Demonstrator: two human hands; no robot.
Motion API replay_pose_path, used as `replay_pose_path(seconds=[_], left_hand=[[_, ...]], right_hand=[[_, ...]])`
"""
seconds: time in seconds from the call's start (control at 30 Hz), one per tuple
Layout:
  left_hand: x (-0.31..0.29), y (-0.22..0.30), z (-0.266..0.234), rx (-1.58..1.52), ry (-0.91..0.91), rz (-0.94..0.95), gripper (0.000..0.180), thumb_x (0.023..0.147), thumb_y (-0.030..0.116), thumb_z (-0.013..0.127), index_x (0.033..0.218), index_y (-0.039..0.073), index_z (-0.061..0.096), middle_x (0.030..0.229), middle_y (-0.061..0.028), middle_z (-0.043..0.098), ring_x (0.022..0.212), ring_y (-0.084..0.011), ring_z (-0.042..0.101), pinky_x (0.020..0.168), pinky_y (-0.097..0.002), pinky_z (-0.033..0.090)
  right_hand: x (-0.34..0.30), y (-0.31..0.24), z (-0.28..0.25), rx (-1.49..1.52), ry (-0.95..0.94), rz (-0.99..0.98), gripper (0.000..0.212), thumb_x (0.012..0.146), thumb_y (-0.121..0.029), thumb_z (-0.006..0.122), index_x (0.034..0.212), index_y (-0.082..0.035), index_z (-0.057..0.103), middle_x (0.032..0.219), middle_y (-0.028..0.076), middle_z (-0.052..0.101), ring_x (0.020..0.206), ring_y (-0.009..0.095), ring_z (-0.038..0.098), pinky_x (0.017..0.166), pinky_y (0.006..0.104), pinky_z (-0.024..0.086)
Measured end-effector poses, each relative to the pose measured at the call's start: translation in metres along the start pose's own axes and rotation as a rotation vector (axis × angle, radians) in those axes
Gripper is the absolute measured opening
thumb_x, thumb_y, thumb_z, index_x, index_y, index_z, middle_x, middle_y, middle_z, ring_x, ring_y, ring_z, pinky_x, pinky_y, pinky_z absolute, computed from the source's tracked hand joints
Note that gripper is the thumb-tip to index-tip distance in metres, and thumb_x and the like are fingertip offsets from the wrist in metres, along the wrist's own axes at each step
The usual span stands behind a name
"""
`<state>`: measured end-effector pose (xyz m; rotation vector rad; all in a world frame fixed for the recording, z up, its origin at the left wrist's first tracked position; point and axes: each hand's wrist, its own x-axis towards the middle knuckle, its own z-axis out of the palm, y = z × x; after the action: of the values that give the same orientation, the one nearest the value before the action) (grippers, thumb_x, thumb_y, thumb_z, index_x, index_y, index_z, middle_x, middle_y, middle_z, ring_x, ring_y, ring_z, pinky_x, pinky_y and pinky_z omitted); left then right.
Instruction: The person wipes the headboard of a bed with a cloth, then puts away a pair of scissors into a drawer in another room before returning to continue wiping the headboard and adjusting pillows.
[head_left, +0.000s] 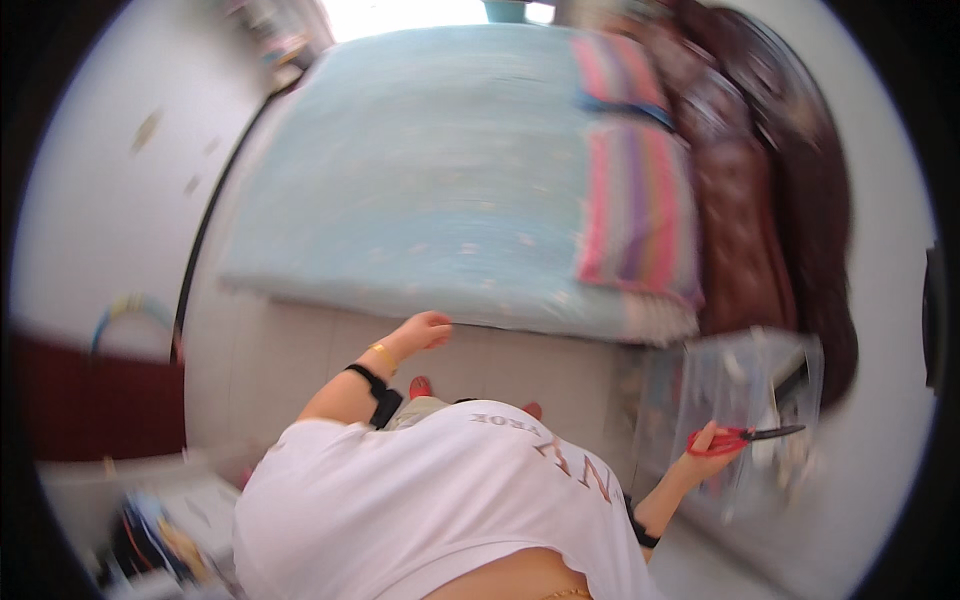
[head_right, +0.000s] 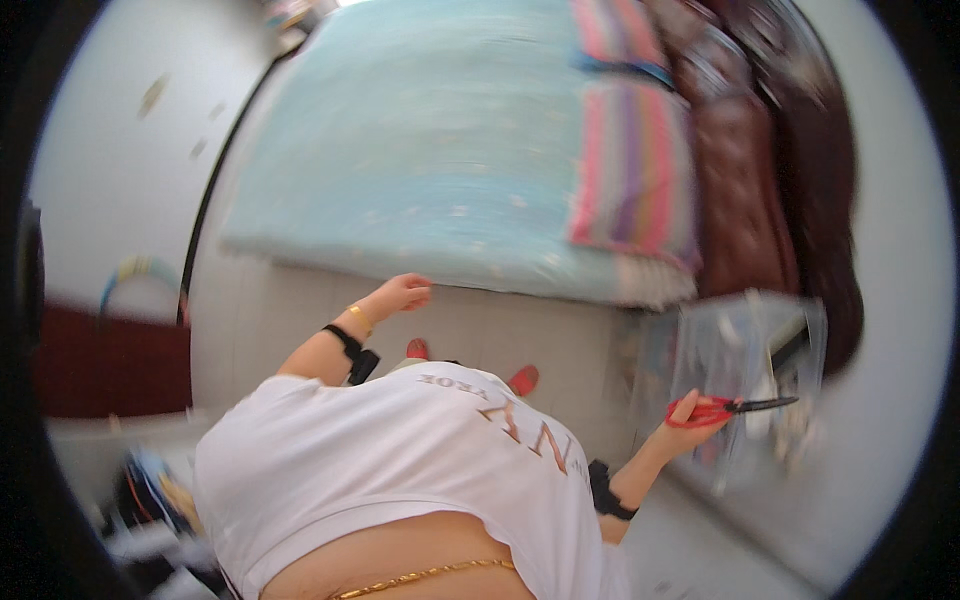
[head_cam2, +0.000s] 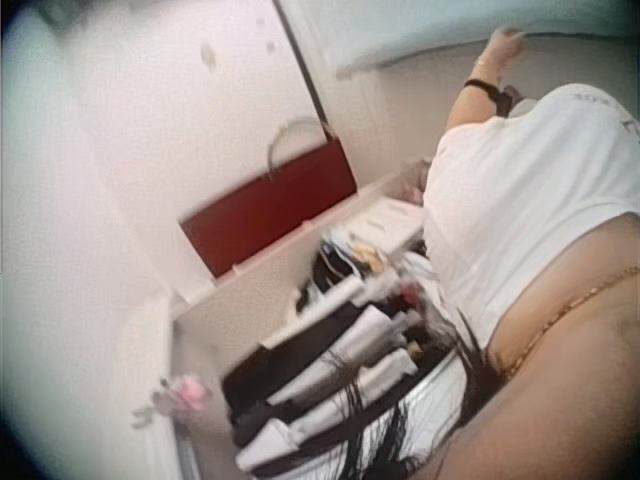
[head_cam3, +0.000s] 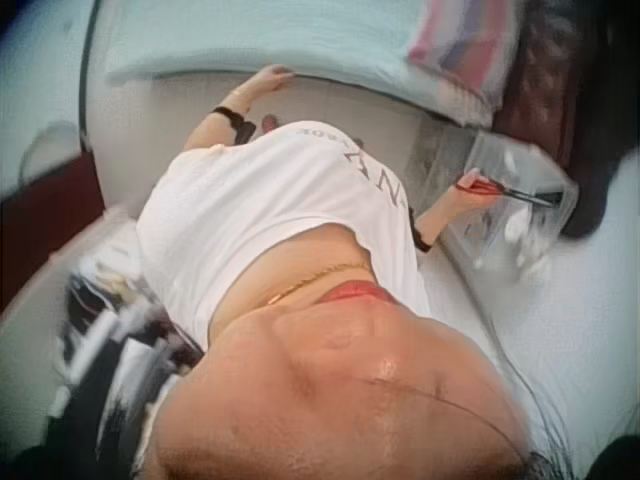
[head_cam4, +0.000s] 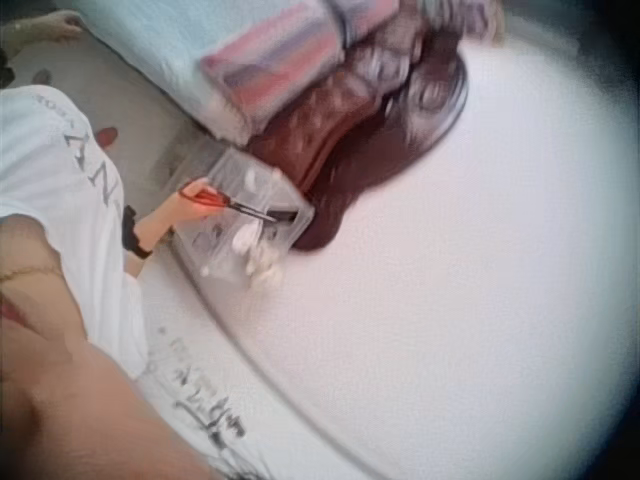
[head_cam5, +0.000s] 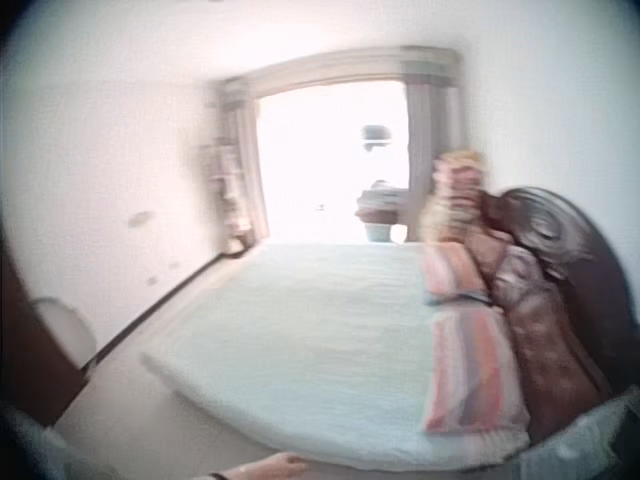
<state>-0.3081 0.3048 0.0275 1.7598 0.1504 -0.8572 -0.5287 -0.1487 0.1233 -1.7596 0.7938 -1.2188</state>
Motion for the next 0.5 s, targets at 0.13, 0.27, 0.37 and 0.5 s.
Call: replay_pose_path(seconds=[0.13, 0.27, 0.37, 0.5], left_hand=[[-0.044, -0.058, -0.067, -0.073, 0.161, 0.045, 0.037, 0.084, 0.025, 0.059, 0.113, 0.002, 0.053, 0.087, -0.0056, 0.062, 0.076, -0.0125, 0.059, 0.061, -0.0247, 0.049], [-0.115, -0.142, -0.161, -0.187, 0.275, 0.091, 0.037, 0.085, 0.025, 0.058, 0.114, 0.002, 0.052, 0.088, -0.0055, 0.062, 0.080, -0.0131, 0.060, 0.067, -0.0270, 0.049], [-0.178, -0.225, -0.236, -0.350, 0.610, 0.067, 0.036, 0.086, 0.025, 0.057, 0.115, 0.005, 0.051, 0.091, -0.0032, 0.061, 0.079, -0.0114, 0.058, 0.068, -0.0251, 0.047], [-0.267, -0.248, -0.323, -0.692, 0.952, 0.057, 0.030, 0.087, 0.022, 0.055, 0.113, 0.007, 0.053, 0.089, -0.0023, 0.061, 0.075, -0.0094, 0.058, 0.064, -0.0233, 0.047]], right_hand=[[-0.068, -0.054, 0.118, 0.038, -0.469, -0.274, 0.067, 0.081, -0.002, 0.058, 0.139, -0.006, 0.026, 0.090, 0.005, 0.051, 0.070, 0.011, 0.049, 0.067, 0.0232, 0.044], [-0.164, -0.076, 0.229, -0.099, -1.156, -0.217, 0.056, 0.083, -0.001, 0.053, 0.135, -0.009, 0.035, 0.082, 0.003, 0.053, 0.065, 0.010, 0.051, 0.059, 0.0247, 0.044], [-0.272, -0.115, 0.298, -0.214, -1.436, -0.195, 0.056, 0.078, -0.003, 0.055, 0.132, -0.012, 0.041, 0.067, 0.004, 0.056, 0.058, 0.013, 0.053, 0.053, 0.0282, 0.042], [-0.370, -0.169, 0.380, -0.293, -1.584, -0.443, 0.062, 0.073, -0.005, 0.058, 0.131, -0.017, 0.042, 0.067, 0.007, 0.057, 0.058, 0.020, 0.056, 0.055, 0.0332, 0.044]])
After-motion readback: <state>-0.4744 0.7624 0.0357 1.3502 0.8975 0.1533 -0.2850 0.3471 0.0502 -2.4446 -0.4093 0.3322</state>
